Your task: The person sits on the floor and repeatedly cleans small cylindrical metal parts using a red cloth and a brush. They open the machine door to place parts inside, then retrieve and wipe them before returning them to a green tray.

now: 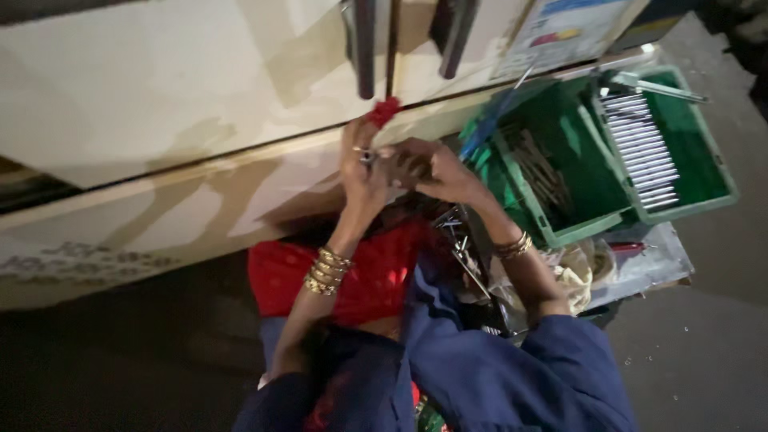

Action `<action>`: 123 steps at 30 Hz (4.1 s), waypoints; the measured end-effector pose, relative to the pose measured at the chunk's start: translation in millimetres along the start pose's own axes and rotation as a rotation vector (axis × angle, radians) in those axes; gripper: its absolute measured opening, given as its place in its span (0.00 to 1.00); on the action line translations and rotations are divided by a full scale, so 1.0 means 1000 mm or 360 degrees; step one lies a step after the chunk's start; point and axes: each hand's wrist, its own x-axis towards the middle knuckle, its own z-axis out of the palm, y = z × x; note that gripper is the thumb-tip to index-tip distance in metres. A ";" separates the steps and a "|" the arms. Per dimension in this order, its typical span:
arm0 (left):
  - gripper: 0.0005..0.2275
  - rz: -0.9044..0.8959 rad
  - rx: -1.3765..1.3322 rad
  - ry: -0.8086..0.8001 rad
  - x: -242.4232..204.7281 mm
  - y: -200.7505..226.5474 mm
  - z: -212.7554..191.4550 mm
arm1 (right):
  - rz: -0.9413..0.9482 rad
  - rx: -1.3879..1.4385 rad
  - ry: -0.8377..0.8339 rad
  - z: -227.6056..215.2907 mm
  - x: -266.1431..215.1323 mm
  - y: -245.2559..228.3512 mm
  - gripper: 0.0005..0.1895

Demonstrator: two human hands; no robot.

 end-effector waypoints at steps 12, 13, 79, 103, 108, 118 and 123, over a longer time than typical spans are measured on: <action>0.15 0.0625 0.0844 -0.0294 -0.008 0.106 -0.027 | 0.0005 -0.0710 0.0459 0.070 -0.001 0.003 0.13; 0.14 0.0519 0.0756 -0.0298 -0.010 0.109 -0.030 | 0.0029 -0.0487 0.0454 0.073 0.000 0.002 0.14; 0.25 -0.0107 -0.0087 -0.0629 -0.001 0.132 -0.063 | 0.0129 0.1516 0.0862 0.021 0.011 -0.039 0.20; 0.22 0.0921 0.1109 -0.0152 0.148 0.127 -0.033 | 0.0492 -0.1757 0.2375 -0.089 -0.122 0.053 0.11; 0.18 0.0288 0.0321 -0.0337 0.170 0.128 0.013 | 0.1434 -0.1901 0.2098 -0.104 -0.133 0.095 0.16; 0.07 0.0591 0.0008 -0.0319 0.187 0.097 0.024 | 0.1602 -0.1639 0.1891 -0.095 -0.137 0.128 0.16; 0.10 0.0601 0.0051 -0.0243 0.184 0.095 0.025 | 0.1682 -0.1614 0.1859 -0.092 -0.131 0.120 0.25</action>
